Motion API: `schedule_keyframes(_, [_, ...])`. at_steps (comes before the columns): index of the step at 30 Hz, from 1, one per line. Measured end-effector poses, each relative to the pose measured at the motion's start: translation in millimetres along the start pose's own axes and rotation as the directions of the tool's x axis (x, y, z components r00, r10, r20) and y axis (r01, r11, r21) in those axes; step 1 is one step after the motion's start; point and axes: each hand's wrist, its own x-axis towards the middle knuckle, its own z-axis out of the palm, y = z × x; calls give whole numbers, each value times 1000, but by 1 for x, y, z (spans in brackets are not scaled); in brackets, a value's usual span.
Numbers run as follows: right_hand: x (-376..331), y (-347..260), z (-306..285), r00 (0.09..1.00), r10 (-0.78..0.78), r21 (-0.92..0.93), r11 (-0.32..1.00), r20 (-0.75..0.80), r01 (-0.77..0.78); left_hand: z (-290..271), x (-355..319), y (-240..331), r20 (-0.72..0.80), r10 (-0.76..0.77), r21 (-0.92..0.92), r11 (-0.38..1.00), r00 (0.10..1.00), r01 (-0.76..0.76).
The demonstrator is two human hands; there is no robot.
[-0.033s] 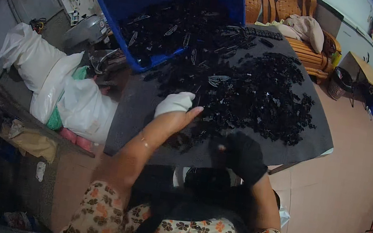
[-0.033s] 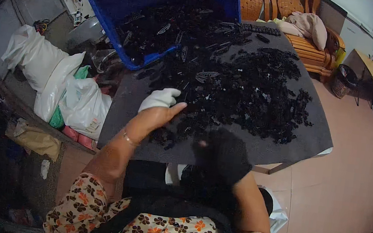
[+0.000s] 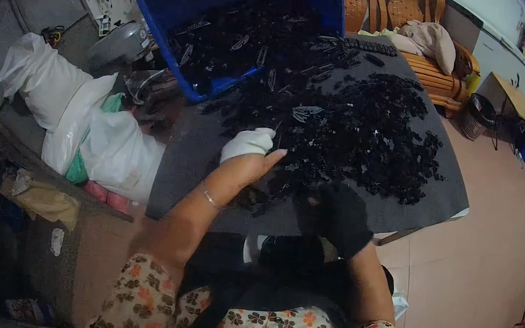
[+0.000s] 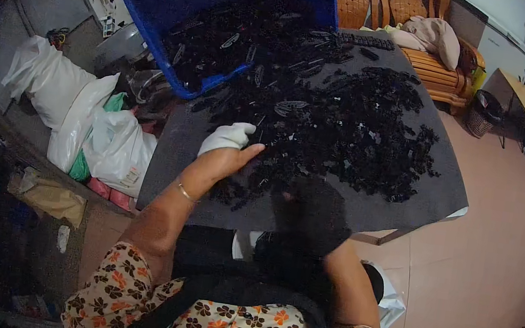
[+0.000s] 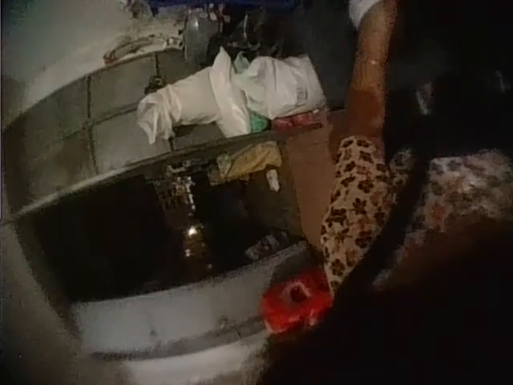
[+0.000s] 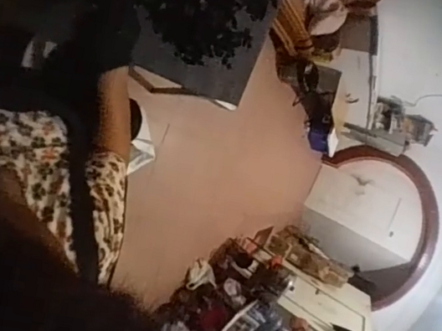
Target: Sorting small black plastic or rubber components into a blue bin on a production floor.
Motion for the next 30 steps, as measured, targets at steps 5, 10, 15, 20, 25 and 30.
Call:
schedule_keyframes(5, [10, 10, 26, 995, -92, -117, 989, -42, 87, 16, 4, -1, 6, -19, -76, 997, 1000, 20])
schedule_keyframes(10, [11, 3, 15, 986, -166, -72, 984, -27, 164, 10, -24, -6, -209, 95, -260, 954, 973, -149])
schedule_keyframes(15, [1, 1, 16, 987, 36, 342, 939, -158, 21, -16, -52, 17, -146, 134, -454, 871, 980, -187])
schedule_keyframes(20, [-2, -12, 15, 989, 6, 360, 932, -148, 49, -13, -66, 23, -172, 251, -573, 761, 952, -304])
schedule_keyframes(25, [-5, -4, 24, 988, 16, 404, 913, -152, 48, -23, -74, 40, 200, 38, -802, 581, 979, 142])
schedule_keyframes(30, [-5, -6, 23, 984, 0, 419, 905, -179, 76, -21, -75, 42, 278, 24, -861, 450, 960, 238])
